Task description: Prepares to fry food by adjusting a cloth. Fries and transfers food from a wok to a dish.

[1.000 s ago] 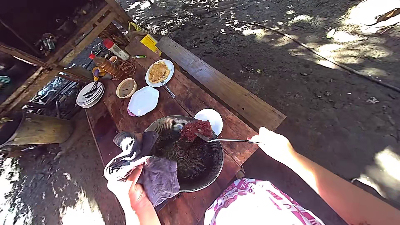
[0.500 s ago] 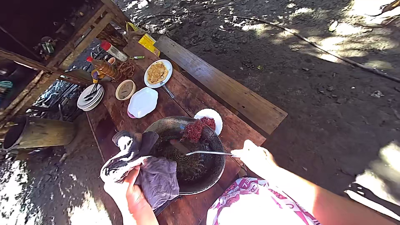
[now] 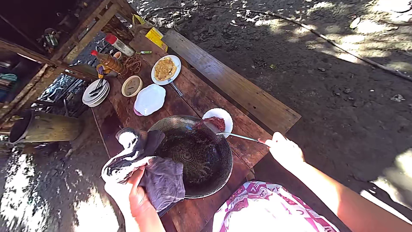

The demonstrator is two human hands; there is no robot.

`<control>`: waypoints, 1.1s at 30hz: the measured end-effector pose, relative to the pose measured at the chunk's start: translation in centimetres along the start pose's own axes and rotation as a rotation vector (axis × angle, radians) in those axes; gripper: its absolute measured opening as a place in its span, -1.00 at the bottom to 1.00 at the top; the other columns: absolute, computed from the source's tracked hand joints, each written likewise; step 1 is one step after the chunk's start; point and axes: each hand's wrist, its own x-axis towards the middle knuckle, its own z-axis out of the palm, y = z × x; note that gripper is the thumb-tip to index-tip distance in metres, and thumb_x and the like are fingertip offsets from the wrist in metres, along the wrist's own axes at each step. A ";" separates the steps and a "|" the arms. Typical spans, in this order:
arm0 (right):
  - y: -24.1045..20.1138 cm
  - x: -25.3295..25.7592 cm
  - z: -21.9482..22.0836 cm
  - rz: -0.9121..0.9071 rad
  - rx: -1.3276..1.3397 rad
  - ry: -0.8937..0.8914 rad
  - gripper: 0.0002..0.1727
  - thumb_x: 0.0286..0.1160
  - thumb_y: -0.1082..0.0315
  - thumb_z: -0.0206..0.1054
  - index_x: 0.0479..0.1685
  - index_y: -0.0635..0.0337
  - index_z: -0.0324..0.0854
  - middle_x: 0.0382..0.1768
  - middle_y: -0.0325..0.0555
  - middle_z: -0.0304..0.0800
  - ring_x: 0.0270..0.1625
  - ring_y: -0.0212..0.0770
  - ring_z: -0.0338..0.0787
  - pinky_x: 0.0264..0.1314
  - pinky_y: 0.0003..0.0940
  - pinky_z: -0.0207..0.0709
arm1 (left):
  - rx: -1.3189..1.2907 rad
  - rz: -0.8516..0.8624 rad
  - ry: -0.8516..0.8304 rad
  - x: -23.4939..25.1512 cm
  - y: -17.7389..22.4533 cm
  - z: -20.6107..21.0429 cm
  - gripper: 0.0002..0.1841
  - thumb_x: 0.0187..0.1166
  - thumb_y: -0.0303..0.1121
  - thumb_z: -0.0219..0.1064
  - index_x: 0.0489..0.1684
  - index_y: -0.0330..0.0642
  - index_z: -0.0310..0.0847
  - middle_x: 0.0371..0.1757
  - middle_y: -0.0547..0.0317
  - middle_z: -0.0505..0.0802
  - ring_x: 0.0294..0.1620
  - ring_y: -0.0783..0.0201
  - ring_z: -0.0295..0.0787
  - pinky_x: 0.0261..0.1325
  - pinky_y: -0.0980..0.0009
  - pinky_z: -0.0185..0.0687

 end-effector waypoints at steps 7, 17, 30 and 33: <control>-1.6 -3.5 -0.1 -0.218 0.113 -0.063 -0.60 0.65 0.30 0.30 0.33 -0.39 0.80 0.13 0.16 0.75 0.05 0.18 0.82 0.09 0.18 0.66 | -0.005 0.009 -0.027 0.3 0.2 0.0 -0.63 0.18 -0.70 0.30 -0.10 -0.08 0.53 -0.28 0.46 0.89 -0.17 0.53 0.86 0.00 0.53 0.80; -0.9 -2.6 -0.3 -0.078 0.095 -0.005 -0.63 0.71 0.28 0.25 0.36 -0.31 0.78 0.14 0.16 0.77 0.05 0.19 0.83 0.12 0.18 0.65 | 0.063 0.023 -0.046 0.6 -0.2 -0.4 -0.61 0.14 -0.65 0.36 -0.05 -0.14 0.50 -0.26 0.46 0.86 -0.16 0.53 0.84 0.02 0.52 0.78; -1.7 -0.8 0.8 -0.025 0.104 -0.057 -0.51 0.67 0.45 0.14 0.41 -0.27 0.75 0.42 0.21 0.61 0.15 0.24 0.80 0.20 0.17 0.63 | 0.043 0.006 -0.060 0.2 0.8 0.0 -0.62 0.16 -0.65 0.32 -0.05 -0.10 0.48 -0.28 0.48 0.86 -0.17 0.55 0.83 0.00 0.54 0.78; -2.4 -1.8 1.7 -0.178 0.146 0.007 -0.59 0.66 0.40 0.20 0.29 -0.23 0.83 0.13 0.20 0.75 -0.03 0.18 0.83 0.06 0.14 0.66 | 0.022 0.014 -0.075 0.1 1.3 0.8 -0.64 0.18 -0.68 0.31 -0.10 -0.06 0.53 -0.30 0.50 0.87 -0.18 0.57 0.84 -0.01 0.56 0.78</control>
